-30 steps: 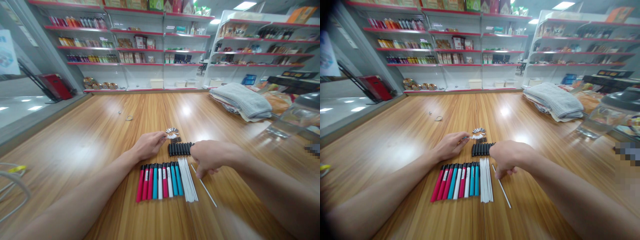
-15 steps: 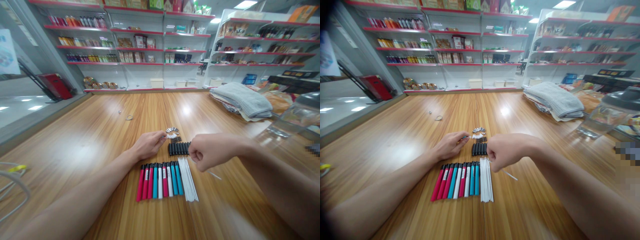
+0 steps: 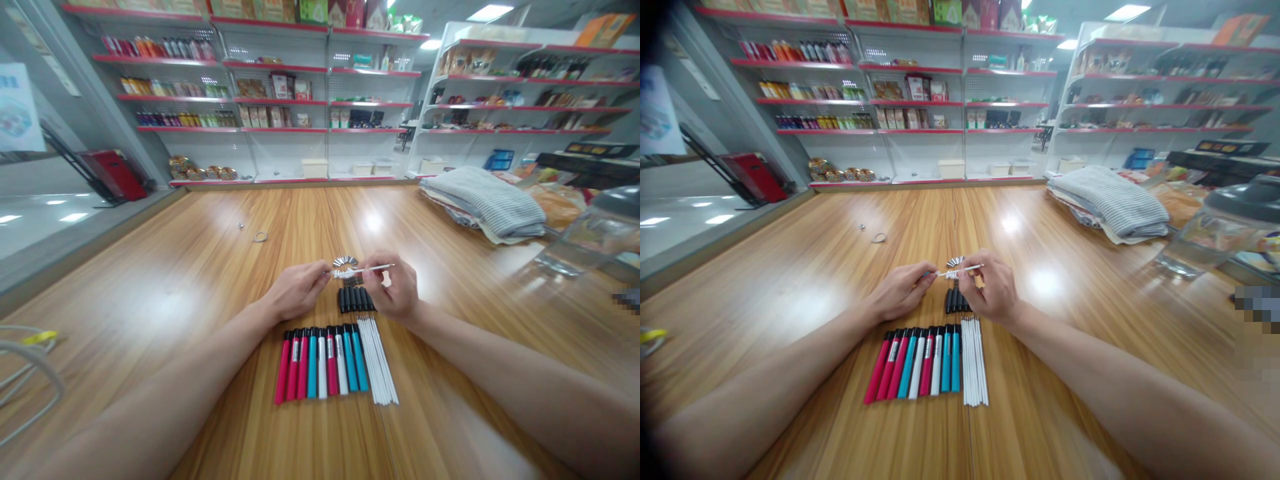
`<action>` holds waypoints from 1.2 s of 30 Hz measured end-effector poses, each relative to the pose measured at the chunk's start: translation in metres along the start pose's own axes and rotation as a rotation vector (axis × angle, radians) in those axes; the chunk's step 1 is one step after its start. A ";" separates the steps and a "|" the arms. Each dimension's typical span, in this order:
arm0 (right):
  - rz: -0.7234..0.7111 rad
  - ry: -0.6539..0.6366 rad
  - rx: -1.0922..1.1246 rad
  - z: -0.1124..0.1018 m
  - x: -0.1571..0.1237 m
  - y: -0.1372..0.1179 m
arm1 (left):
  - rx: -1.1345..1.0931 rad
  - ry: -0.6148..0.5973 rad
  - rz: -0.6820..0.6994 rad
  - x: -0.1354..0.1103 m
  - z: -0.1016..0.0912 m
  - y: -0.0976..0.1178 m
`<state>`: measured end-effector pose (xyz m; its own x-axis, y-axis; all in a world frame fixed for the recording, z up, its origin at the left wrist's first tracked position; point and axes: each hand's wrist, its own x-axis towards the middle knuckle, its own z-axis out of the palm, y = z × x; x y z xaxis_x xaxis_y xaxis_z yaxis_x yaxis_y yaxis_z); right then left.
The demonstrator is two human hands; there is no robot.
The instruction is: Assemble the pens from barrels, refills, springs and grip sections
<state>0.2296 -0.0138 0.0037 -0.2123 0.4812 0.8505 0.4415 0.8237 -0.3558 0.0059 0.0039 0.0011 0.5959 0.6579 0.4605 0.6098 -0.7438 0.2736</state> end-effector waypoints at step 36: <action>0.170 0.024 0.102 0.008 0.001 -0.007 | -0.114 0.071 0.084 -0.001 0.003 0.001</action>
<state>0.2193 -0.0169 0.0036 -0.1210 0.6099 0.7832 0.3786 0.7577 -0.5316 0.0070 0.0030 -0.0016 0.6011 0.5862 0.5433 0.4943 -0.8068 0.3237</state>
